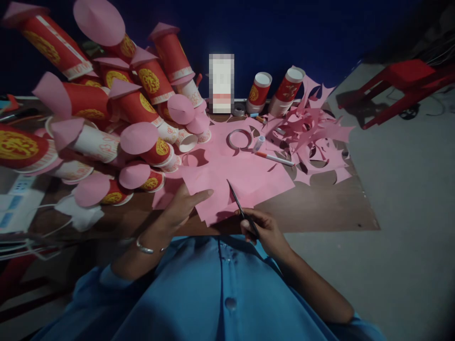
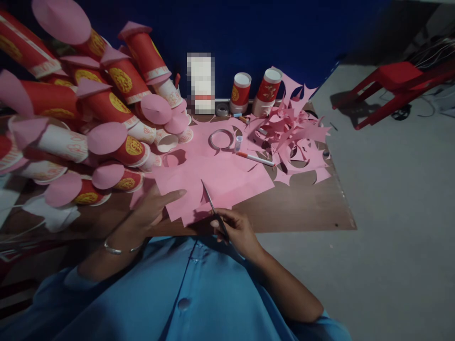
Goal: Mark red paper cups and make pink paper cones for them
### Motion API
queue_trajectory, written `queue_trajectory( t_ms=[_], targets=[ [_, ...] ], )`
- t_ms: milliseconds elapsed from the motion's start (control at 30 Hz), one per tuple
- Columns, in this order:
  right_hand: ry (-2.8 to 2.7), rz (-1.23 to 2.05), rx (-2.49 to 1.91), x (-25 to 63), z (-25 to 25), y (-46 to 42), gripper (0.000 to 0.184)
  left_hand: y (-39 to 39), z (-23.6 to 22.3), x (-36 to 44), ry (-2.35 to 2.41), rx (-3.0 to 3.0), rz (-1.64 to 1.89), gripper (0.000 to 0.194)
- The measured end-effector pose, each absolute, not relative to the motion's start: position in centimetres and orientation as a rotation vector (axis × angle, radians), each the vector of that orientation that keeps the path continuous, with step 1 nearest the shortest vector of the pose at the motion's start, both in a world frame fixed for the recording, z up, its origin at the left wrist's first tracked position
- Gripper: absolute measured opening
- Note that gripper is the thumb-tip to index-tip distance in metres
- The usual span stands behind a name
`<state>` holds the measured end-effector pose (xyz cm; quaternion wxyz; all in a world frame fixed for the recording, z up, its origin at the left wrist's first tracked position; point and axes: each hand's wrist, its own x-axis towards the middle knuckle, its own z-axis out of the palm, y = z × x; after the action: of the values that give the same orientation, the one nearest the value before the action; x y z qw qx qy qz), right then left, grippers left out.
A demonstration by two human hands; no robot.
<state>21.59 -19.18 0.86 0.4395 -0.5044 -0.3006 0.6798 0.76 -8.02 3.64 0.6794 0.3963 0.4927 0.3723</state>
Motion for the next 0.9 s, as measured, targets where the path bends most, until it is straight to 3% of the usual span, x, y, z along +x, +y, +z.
queue_trajectory(
  t_ms=[900],
  targets=[
    [-0.805,1.708,-1.273,22.8,1.2,-18.4,0.044,-7.4,3.5,-0.2,1.094,0.992,0.718,0.042]
  ],
)
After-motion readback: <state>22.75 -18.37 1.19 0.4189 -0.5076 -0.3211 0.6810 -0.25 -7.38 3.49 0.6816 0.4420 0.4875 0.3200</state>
